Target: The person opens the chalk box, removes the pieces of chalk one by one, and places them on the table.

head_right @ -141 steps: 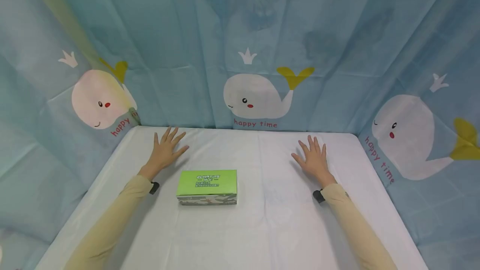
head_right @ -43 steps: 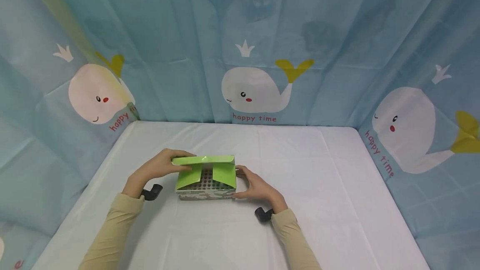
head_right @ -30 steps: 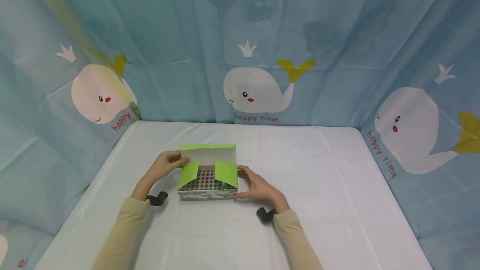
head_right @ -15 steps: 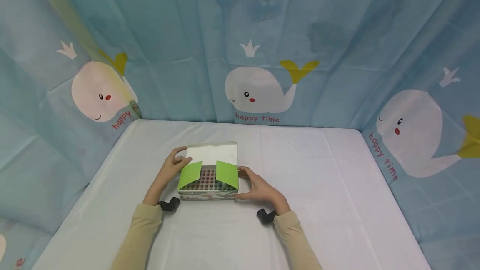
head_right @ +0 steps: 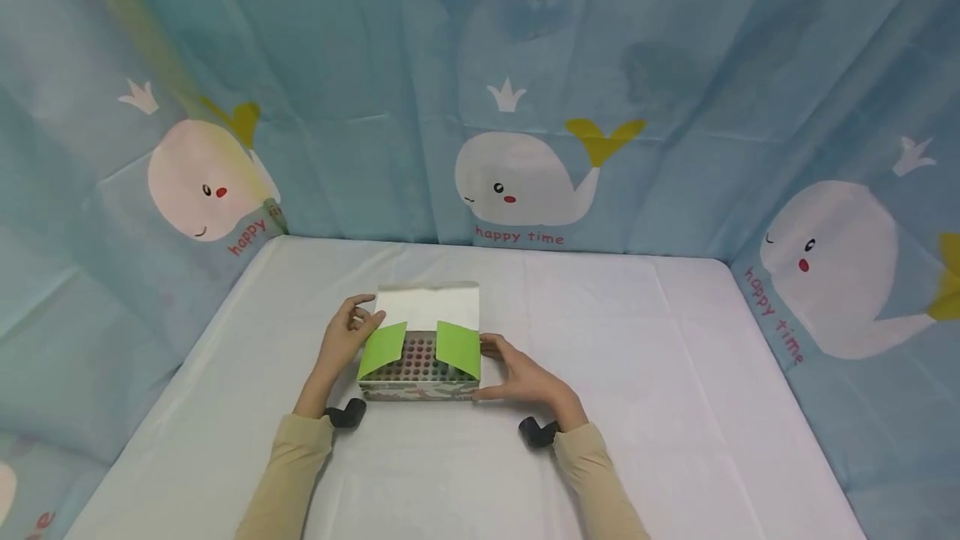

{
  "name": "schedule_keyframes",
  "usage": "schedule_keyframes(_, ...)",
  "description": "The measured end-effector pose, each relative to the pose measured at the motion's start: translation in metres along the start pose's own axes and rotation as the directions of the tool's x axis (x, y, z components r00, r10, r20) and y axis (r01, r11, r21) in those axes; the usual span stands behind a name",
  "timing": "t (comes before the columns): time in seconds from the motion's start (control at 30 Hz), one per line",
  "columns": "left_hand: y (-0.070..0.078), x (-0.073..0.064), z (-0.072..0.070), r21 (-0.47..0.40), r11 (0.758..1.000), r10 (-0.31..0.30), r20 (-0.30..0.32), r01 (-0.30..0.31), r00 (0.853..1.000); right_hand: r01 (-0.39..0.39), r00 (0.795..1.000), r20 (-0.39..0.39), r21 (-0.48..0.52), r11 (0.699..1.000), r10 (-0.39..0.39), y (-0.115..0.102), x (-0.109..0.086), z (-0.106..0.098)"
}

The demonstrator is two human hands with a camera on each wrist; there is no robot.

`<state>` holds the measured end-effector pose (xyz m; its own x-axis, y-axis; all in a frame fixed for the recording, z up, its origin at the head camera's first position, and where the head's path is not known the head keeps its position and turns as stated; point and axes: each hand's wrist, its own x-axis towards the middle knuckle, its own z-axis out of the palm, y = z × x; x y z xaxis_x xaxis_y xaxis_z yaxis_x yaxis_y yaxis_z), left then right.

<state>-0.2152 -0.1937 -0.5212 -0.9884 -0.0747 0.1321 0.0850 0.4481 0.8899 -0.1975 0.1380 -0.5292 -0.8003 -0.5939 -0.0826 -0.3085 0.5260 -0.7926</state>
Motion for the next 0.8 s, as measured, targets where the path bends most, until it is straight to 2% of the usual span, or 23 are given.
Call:
schedule_keyframes(0.1,0.010,-0.003,-0.002,0.095,0.995,0.034,-0.037,-0.030,0.999,0.008,1.000,-0.011,-0.031,0.999,-0.008,-0.005,-0.005,-0.009)
schedule_keyframes(0.17,0.019,-0.006,-0.004,0.150,0.988,0.053,-0.057,-0.044,0.997,0.014,0.999,-0.043,-0.040,0.999,-0.016,-0.012,-0.010,-0.017)
schedule_keyframes(0.23,0.030,-0.009,-0.009,0.201,0.979,0.053,-0.048,-0.042,0.997,0.032,0.995,-0.094,-0.038,0.999,-0.036,-0.022,-0.014,-0.025)
schedule_keyframes(0.3,0.043,-0.013,-0.014,0.252,0.967,0.046,-0.007,-0.042,0.999,0.055,0.988,-0.144,-0.034,0.998,-0.059,-0.033,-0.018,-0.031)
schedule_keyframes(0.4,0.061,-0.021,-0.021,0.338,0.940,0.015,0.101,-0.048,0.995,0.087,0.974,-0.202,-0.059,0.994,-0.098,-0.049,-0.021,-0.032)
schedule_keyframes(0.53,0.078,-0.029,-0.021,0.400,0.907,0.029,0.246,-0.129,0.969,0.133,0.955,-0.246,-0.139,0.981,-0.164,-0.066,-0.014,-0.018)
schedule_keyframes(0.67,0.084,-0.033,-0.015,0.409,0.889,0.070,0.322,-0.206,0.944,0.154,0.928,-0.294,-0.250,0.956,-0.227,-0.073,-0.005,0.002)
schedule_keyframes(0.8,0.083,-0.034,-0.014,0.405,0.885,0.074,0.361,-0.228,0.930,0.139,0.901,-0.358,-0.298,0.944,-0.246,-0.072,0.000,0.014)
